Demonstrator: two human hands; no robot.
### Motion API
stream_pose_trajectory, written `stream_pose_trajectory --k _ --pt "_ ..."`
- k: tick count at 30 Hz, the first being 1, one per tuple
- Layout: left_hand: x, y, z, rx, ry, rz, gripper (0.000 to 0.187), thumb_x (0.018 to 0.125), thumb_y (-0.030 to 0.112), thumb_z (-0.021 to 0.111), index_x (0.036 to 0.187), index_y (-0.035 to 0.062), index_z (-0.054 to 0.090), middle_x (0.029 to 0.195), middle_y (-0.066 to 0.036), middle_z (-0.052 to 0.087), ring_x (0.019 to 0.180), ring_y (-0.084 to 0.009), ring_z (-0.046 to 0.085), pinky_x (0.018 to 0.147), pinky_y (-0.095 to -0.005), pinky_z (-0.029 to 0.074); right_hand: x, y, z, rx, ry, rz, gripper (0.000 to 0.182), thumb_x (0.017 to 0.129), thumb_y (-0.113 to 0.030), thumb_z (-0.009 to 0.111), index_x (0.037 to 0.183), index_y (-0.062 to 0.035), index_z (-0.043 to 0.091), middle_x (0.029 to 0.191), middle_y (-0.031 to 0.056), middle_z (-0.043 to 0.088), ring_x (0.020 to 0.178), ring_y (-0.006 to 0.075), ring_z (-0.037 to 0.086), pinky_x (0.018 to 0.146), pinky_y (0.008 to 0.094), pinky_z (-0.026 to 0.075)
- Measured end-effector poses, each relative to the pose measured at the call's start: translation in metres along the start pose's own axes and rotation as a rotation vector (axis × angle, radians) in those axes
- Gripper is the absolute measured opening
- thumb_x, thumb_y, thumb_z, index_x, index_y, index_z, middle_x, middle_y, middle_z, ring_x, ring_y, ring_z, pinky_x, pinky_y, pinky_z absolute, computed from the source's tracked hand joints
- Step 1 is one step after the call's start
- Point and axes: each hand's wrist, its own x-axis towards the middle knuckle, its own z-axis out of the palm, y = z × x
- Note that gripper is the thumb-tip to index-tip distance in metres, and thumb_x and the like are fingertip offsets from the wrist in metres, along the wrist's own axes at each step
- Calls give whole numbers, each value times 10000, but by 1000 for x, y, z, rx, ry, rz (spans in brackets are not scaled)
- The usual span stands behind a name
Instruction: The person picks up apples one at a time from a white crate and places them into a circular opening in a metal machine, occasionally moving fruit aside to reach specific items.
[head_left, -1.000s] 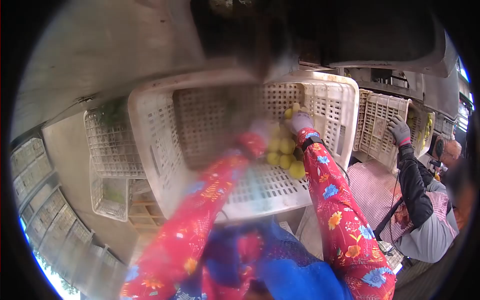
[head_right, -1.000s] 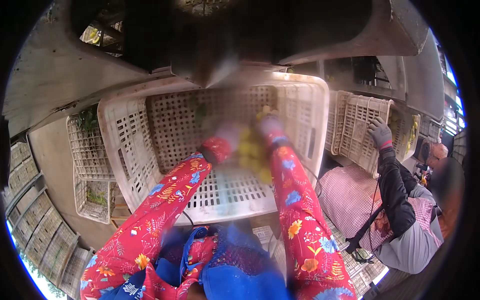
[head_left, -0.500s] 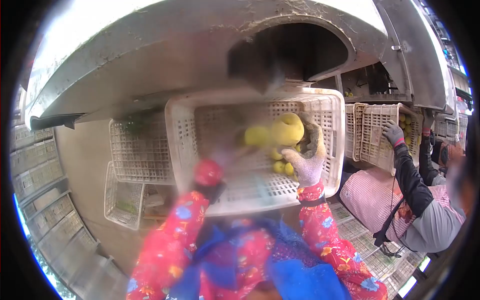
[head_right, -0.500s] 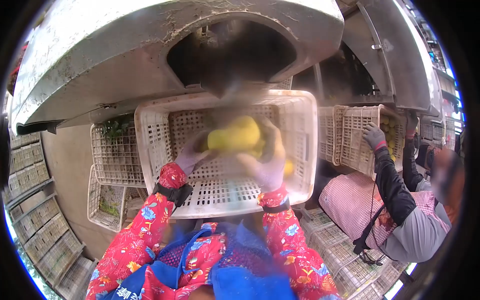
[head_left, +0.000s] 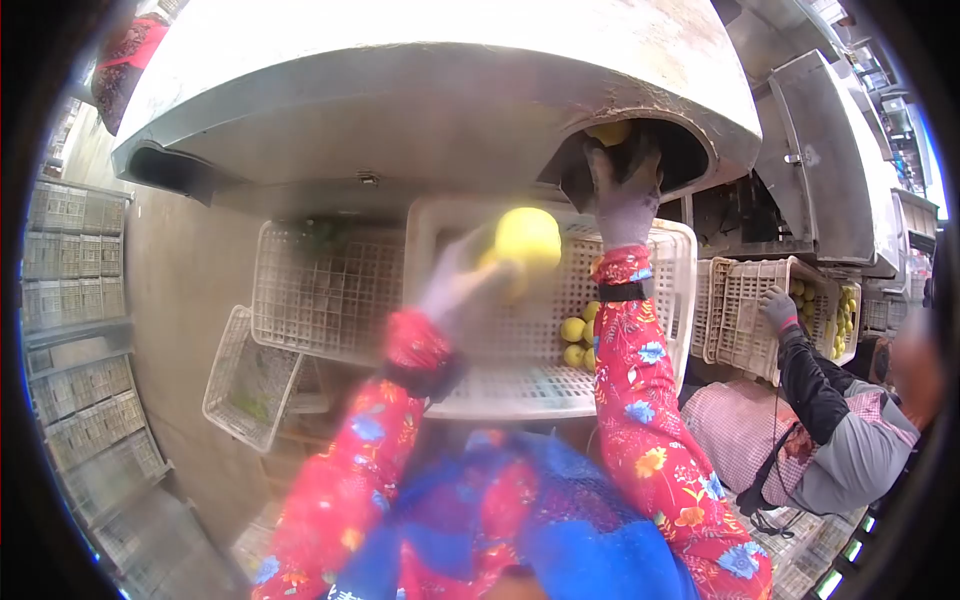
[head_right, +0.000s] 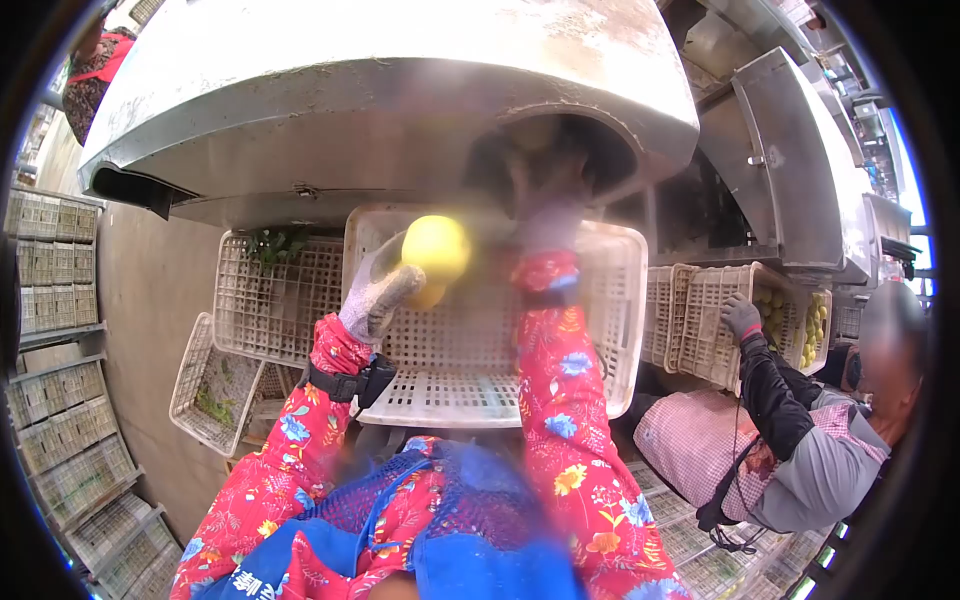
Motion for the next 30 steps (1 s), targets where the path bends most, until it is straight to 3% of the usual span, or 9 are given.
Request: stream_pose_trajectory --k 4,9,12,18,21,22,25,27,30 --pt "2 -10 -9 -349 -111 -156 494 1009 354 534 1353 0 540 1317 -125 597 1184 -195 584 1002 -346 476 -57 -35 -74 867 -454 22 718 800 -37 754 1432 48 426 1409 204 516 1299 252 516 1061 358 437" --pt "13 -14 3 -88 -257 -133 514 1025 348 510 1405 2 497 1329 -112 594 1204 -189 555 1029 -335 438 -97 -45 -60 702 -334 -2 805 648 -175 855 1346 22 505 1232 195 596 1152 304 591 986 409 488" --pt "14 -9 12 55 -70 -17 541 1000 359 592 1393 -5 515 1264 -110 640 1080 -151 612 920 -299 499 -76 -45 -83 109 -313 -424 802 632 -160 846 1336 25 509 1221 209 605 1128 325 607 983 415 494" --pt "31 -21 13 238 37 -22 610 1002 395 583 1428 -27 463 1301 -122 623 1114 -169 607 965 -314 481 -86 -29 -77 342 -216 -223 735 679 -144 808 1328 40 515 1239 223 609 1126 376 610 978 425 493" --pt "37 -30 11 177 236 11 463 1022 373 534 1239 -30 610 1126 -103 683 1037 -199 638 968 -325 488 -75 -32 -60 196 -98 -93 719 712 -155 821 1338 23 515 1273 197 603 1185 351 587 1023 420 467" --pt "31 -32 10 -418 228 -162 394 999 301 569 1235 -13 594 1132 -121 664 1058 -248 634 981 -354 493 -65 -31 -51 134 -54 -26 715 723 -160 830 1341 14 515 1287 184 599 1215 336 575 1044 417 454" --pt "34 -36 -5 -102 73 21 406 960 212 603 1299 0 532 1218 -145 614 1121 -284 606 998 -389 493 -13 23 13 -620 -35 -219 704 815 -437 754 1325 -6 531 1271 198 605 1168 434 559 991 510 444" --pt "36 -43 -21 263 56 76 460 938 135 616 1356 6 475 1275 -150 573 1161 -284 584 1015 -399 486 8 23 21 -540 -79 -127 725 839 -491 719 1336 -1 520 1275 212 603 1168 451 548 978 532 439" --pt "32 -3 9 -280 157 64 542 906 36 663 1397 -2 435 1278 -127 567 1169 -221 575 1021 -360 476 13 -16 -20 -141 -63 -15 639 847 -292 742 1347 29 506 1285 252 596 1227 405 551 1041 473 438"
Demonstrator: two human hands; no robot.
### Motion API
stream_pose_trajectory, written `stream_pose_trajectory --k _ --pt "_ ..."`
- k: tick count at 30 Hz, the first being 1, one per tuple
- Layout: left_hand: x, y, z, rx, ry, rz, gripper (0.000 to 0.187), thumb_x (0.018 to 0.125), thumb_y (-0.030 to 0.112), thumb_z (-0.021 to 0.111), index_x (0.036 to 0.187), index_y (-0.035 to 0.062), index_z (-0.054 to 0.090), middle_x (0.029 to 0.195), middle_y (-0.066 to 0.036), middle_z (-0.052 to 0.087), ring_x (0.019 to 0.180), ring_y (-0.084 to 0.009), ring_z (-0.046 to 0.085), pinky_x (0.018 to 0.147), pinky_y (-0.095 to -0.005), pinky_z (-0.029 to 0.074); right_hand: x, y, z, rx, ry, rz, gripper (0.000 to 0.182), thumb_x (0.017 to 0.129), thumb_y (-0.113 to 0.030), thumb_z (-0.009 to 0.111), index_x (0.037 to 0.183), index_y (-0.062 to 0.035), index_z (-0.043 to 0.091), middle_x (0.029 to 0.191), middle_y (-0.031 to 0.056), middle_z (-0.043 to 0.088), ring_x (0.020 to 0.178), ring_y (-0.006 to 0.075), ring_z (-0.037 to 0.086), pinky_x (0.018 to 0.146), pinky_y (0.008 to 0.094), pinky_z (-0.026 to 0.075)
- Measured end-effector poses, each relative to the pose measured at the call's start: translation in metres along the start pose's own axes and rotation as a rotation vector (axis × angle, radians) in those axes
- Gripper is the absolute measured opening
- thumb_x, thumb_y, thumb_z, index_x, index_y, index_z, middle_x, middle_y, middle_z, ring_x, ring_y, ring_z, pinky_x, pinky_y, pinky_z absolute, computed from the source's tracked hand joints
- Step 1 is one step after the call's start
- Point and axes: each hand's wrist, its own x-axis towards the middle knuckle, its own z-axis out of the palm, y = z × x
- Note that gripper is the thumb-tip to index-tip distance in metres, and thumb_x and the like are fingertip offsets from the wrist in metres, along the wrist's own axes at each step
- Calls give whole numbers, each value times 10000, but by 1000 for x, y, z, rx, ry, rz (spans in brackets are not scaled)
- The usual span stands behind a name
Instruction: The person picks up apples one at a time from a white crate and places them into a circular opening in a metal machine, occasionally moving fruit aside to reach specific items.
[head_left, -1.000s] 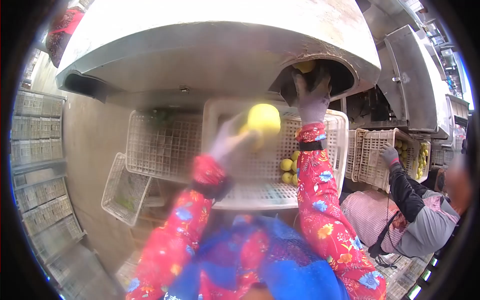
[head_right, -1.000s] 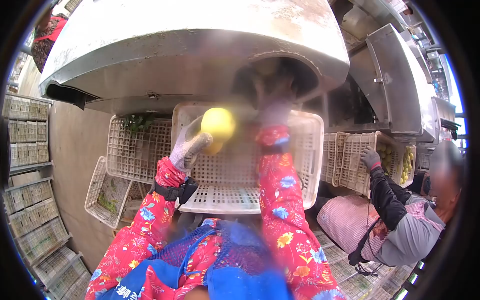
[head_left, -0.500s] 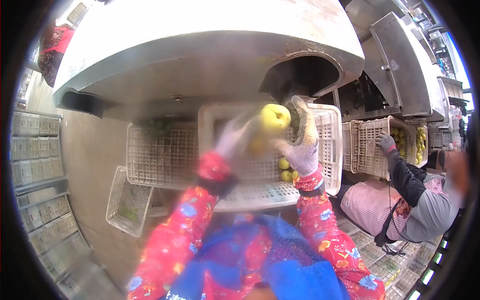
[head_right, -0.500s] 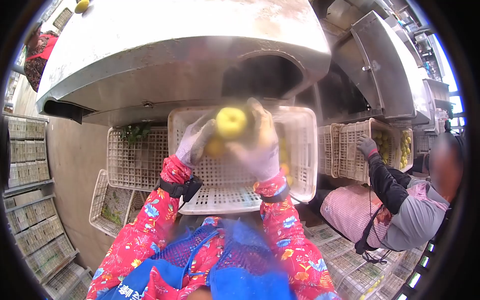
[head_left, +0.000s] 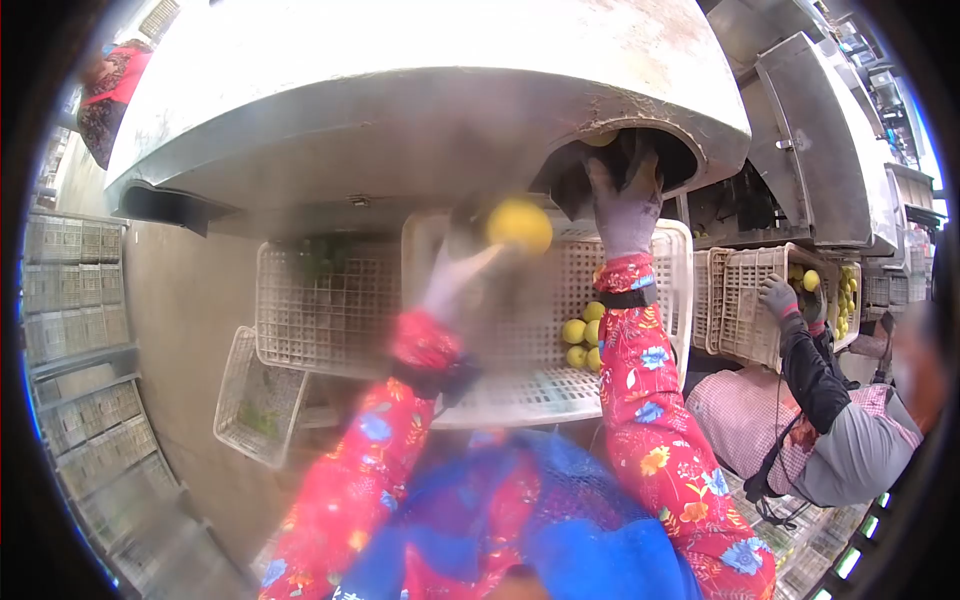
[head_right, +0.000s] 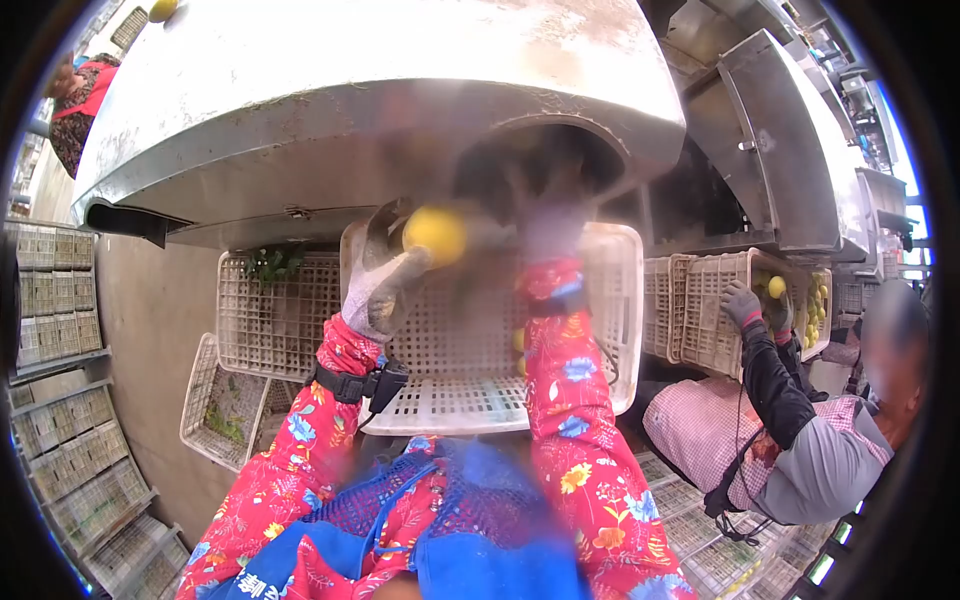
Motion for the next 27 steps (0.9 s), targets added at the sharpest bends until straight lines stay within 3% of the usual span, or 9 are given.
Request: stream_pose_trajectory --k 3,5,8,11,14,20,23,26,27 --pt "11 5 4 176 -53 45 645 851 42 747 1408 -4 425 1284 -120 569 1160 -208 580 995 -350 495 -41 2 -31 462 -218 -216 618 810 -86 724 1366 47 488 1282 242 603 1251 358 559 1071 426 430" --pt "14 6 18 279 4 90 607 808 59 788 1337 -3 497 1228 -113 610 1088 -191 623 940 -332 531 -70 -14 -42 376 -261 -396 646 772 35 675 1384 50 469 1311 207 592 1240 325 573 1057 398 444" --pt "13 -3 38 382 19 148 611 774 72 816 1308 2 526 1210 -110 622 1047 -185 644 906 -327 549 -86 -22 -20 214 11 -416 570 759 -34 685 1305 28 535 1172 225 634 1012 389 637 901 424 520" --pt "15 -1 48 422 19 172 631 774 67 812 1324 7 509 1218 -111 613 1058 -192 634 915 -337 542 -98 -14 -5 405 57 -217 497 784 -19 670 1263 30 545 1119 220 631 1007 389 628 881 426 520" --pt "18 -10 40 459 -18 166 637 786 64 799 1341 13 491 1224 -115 604 1088 -200 615 930 -339 530 -92 -23 -8 280 168 -328 439 804 -23 666 1224 33 551 1069 207 631 977 391 628 857 435 521" --pt "16 -20 25 440 -9 162 544 837 82 747 1305 23 478 1222 -108 583 1134 -196 576 988 -343 476 -95 -24 -8 348 99 -209 433 806 -71 693 1203 36 556 1068 214 630 962 395 628 827 448 518" --pt "12 -22 15 505 31 172 542 853 86 728 1327 37 470 1257 -126 561 1162 -211 567 984 -355 485 -76 -27 1 326 89 27 627 798 0 764 1339 67 455 1237 175 575 1146 260 583 979 355 475" --pt "11 -53 -18 468 93 102 536 859 89 715 1335 53 472 1286 -124 543 1177 -216 557 972 -358 495 -24 35 54 -330 100 -219 712 801 -413 789 1273 37 504 1152 234 623 1092 410 593 946 492 457" --pt "10 -66 -28 430 110 58 534 859 90 712 1335 59 474 1294 -120 538 1180 -216 555 967 -357 497 -11 34 58 -303 217 -322 748 795 -496 761 1260 33 509 1123 249 630 1083 439 577 943 510 443"
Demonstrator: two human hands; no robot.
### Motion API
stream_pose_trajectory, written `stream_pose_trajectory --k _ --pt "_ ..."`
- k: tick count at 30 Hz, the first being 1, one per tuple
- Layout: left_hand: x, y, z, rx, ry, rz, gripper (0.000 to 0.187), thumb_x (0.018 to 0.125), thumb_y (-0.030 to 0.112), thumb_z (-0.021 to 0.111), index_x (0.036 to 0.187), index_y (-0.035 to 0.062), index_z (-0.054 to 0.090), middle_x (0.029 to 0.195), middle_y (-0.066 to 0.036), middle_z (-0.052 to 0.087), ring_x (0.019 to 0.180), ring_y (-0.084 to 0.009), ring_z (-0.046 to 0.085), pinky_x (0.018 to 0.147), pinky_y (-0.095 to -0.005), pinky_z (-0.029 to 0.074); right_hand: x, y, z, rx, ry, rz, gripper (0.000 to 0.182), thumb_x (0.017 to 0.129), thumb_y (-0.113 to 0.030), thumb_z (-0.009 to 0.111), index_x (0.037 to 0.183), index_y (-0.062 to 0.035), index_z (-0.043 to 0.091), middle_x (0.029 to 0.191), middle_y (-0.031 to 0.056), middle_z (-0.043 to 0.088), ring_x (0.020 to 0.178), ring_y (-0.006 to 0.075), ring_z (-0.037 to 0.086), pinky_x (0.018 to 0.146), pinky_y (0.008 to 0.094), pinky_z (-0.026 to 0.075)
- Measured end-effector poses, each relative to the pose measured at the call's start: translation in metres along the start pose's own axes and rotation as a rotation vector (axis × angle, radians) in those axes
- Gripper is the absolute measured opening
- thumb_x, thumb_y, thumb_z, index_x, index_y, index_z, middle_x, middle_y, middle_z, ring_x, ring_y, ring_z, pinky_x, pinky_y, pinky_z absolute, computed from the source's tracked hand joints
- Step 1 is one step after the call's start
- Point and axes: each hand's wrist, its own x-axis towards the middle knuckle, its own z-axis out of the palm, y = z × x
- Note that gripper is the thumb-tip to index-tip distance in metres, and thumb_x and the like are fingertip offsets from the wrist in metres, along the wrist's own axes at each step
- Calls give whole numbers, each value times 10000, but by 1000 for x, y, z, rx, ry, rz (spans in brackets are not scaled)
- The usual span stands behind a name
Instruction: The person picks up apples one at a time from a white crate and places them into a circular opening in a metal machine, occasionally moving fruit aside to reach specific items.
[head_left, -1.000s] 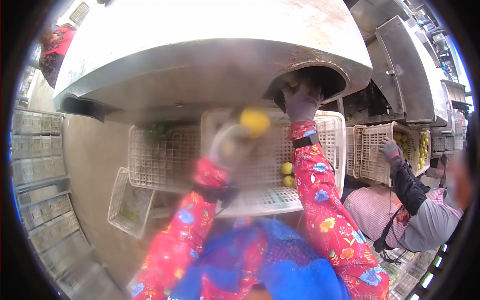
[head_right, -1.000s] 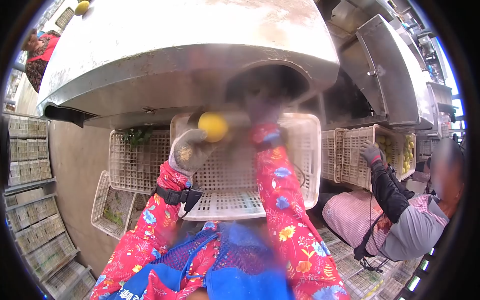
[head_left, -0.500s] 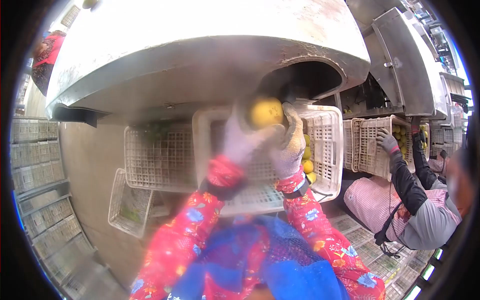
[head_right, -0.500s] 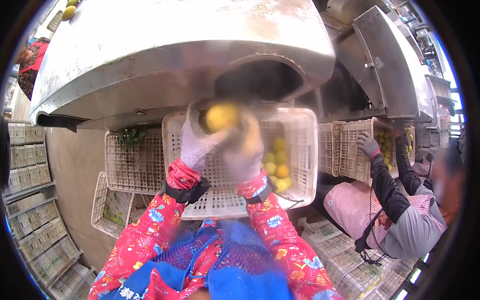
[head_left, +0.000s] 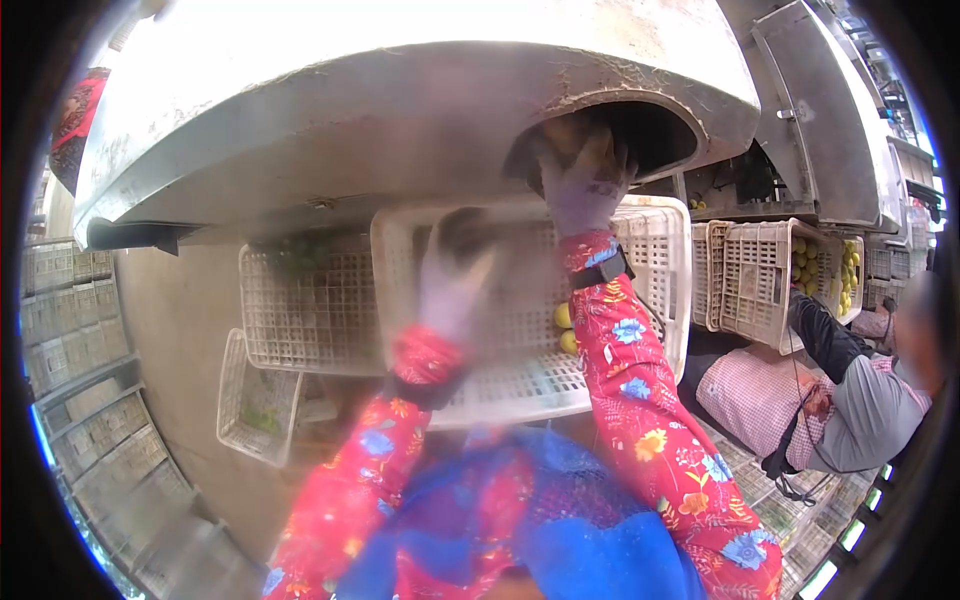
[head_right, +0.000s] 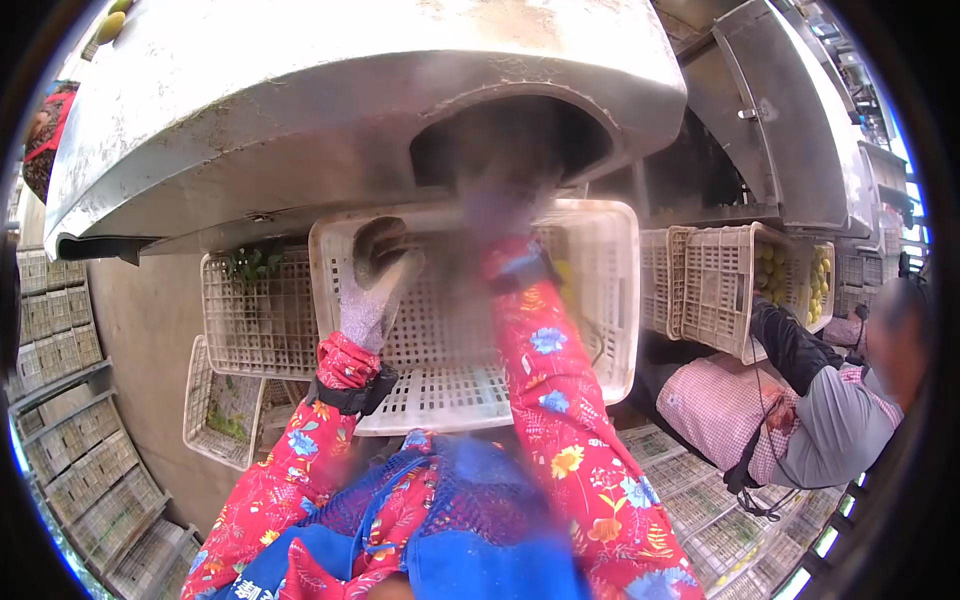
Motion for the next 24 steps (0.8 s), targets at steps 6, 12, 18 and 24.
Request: stream_pose_trajectory --k 6,12,18,24 --pt "-5 -112 15 622 -343 14 557 818 242 735 1302 60 531 1240 -211 599 1141 -287 593 987 -389 473 17 17 -86 813 -172 59 415 957 -144 620 1297 51 485 1166 233 642 1090 313 667 861 384 554" --pt "-23 -246 104 1083 -726 -111 670 867 509 593 1396 109 495 1291 -245 571 1217 -425 539 1101 -480 391 -153 177 -60 -150 -989 305 378 905 -183 617 1201 44 552 1061 220 701 1075 353 671 892 429 542" --pt "1 -284 143 913 -961 -385 709 884 511 610 1477 157 450 1581 -141 281 1417 -366 351 1177 -475 294 -212 192 15 -221 -1277 748 748 806 -383 683 1388 16 433 1244 273 628 1143 393 627 941 431 515" --pt "15 -270 60 442 -1138 -460 437 967 328 589 1353 121 586 1378 -138 546 1248 -274 550 1055 -384 455 -204 168 12 421 -1245 910 664 831 -257 732 1406 -89 447 1256 208 632 1124 301 637 946 400 515"
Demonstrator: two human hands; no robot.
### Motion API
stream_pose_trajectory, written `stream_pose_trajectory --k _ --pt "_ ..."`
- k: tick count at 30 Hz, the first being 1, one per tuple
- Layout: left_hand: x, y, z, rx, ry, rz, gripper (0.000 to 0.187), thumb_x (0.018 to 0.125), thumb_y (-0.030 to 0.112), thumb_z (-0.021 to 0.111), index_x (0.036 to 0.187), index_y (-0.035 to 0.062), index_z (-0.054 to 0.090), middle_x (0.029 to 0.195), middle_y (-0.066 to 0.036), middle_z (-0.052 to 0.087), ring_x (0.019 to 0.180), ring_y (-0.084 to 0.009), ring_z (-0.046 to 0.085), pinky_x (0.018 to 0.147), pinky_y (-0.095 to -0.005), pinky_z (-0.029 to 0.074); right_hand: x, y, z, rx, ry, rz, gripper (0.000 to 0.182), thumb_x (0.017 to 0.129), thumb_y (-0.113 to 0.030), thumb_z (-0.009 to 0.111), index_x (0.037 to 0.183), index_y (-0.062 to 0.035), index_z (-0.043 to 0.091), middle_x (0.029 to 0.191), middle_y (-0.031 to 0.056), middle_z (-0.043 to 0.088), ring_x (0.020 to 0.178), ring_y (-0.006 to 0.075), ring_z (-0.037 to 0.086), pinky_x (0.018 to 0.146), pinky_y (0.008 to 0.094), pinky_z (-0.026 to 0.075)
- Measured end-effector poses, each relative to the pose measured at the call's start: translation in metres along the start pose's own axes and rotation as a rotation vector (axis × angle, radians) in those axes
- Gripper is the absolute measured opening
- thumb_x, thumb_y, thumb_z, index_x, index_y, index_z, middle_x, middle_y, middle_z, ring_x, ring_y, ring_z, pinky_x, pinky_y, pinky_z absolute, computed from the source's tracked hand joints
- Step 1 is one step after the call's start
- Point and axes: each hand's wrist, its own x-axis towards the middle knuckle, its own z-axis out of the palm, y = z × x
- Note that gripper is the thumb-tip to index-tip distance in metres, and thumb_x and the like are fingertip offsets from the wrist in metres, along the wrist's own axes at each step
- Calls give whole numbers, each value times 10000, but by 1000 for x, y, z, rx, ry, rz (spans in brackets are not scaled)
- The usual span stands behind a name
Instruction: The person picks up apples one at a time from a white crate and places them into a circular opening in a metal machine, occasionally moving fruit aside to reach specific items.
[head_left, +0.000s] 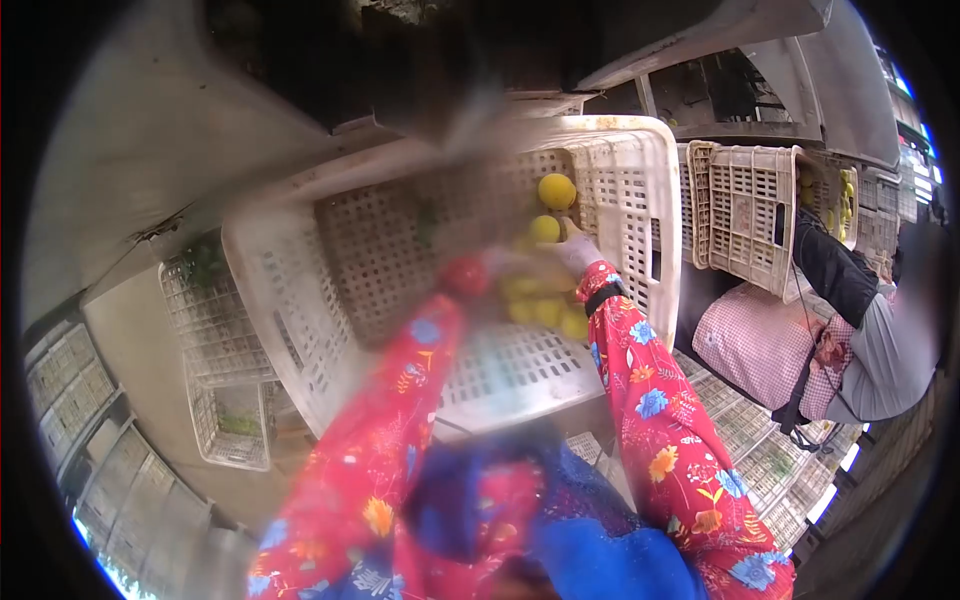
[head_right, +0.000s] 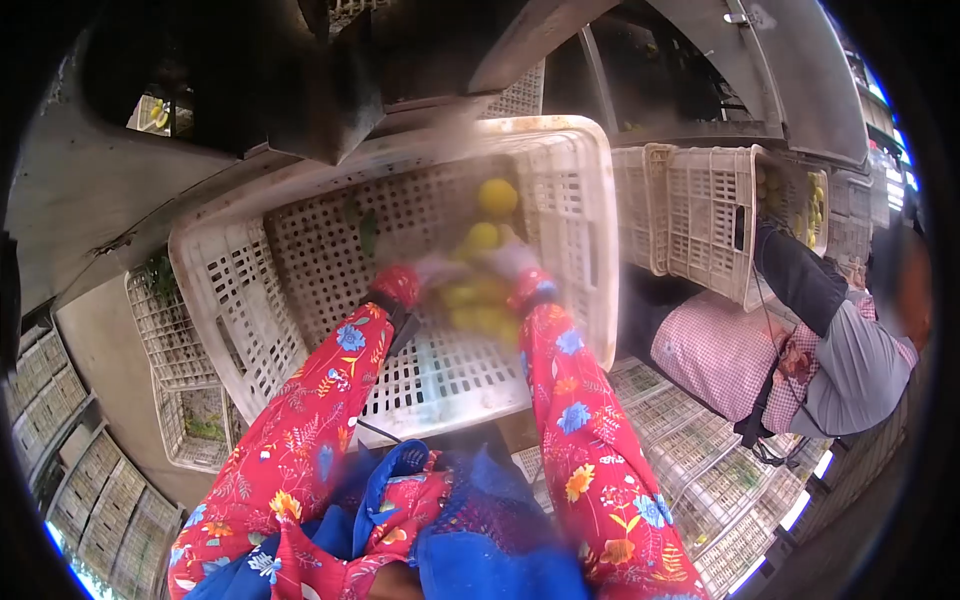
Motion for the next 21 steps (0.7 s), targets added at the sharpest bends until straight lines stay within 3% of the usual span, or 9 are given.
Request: stream_pose_trajectory --k 2,4,6,10,14,16,17,20,21 --pt "-29 -4 -14 -107 65 -16 438 968 336 595 1339 104 590 1334 -136 569 1210 -263 569 1021 -378 469 26 19 26 296 -126 -159 571 882 -154 690 1399 -99 454 1235 180 640 1100 271 643 924 388 529" --pt "-64 2 -22 -248 142 -43 441 968 344 601 1325 86 594 1290 -133 591 1172 -253 588 987 -371 483 22 -3 37 341 -179 -419 644 829 -141 757 1394 -42 464 1283 118 595 1112 231 611 944 352 505" --pt "-90 14 -24 -399 202 -39 445 969 353 607 1311 68 599 1245 -131 614 1133 -243 607 953 -364 497 -19 -39 35 872 -298 -166 605 840 -142 751 1372 -48 480 1258 107 597 1113 215 606 952 340 497" --pt "-123 51 -12 -746 254 20 460 970 369 618 1283 32 607 1157 -127 660 1057 -222 645 885 -351 525 -82 -69 33 886 -164 -448 562 856 -123 739 1349 -30 486 1224 80 599 1109 193 596 937 330 503" --pt "-158 91 4 -1111 227 67 465 973 368 630 1250 -6 617 1068 -121 695 971 -213 680 821 -340 550 -122 -96 24 870 30 -602 490 839 -28 691 1302 -24 530 1169 78 625 1056 180 617 906 317 514" --pt "-153 61 18 -1364 60 271 351 962 335 639 1120 21 650 947 -99 685 872 -237 680 797 -389 568 -155 -131 7 1045 -2 -611 555 804 -10 699 1326 3 511 1141 112 626 1030 207 633 829 329 553" --pt "-150 38 21 -1424 85 332 323 959 324 642 1072 23 656 926 -94 680 859 -239 677 785 -393 568 -165 -143 4 1108 15 -678 561 816 -4 686 1342 -1 491 1149 119 620 1022 211 633 813 333 559" --pt "-158 53 25 -1475 342 414 335 922 361 664 919 26 669 915 -123 688 868 -267 675 777 -436 563 -182 -176 0 1292 49 -783 568 854 -6 647 1384 -16 441 1176 130 604 1019 220 633 809 343 565" --pt "-163 63 24 -1486 341 457 353 914 378 666 921 26 670 937 -134 690 871 -277 675 787 -446 562 -184 -184 0 1284 65 -799 571 868 -12 636 1399 -24 428 1184 131 599 1023 220 634 814 342 564"
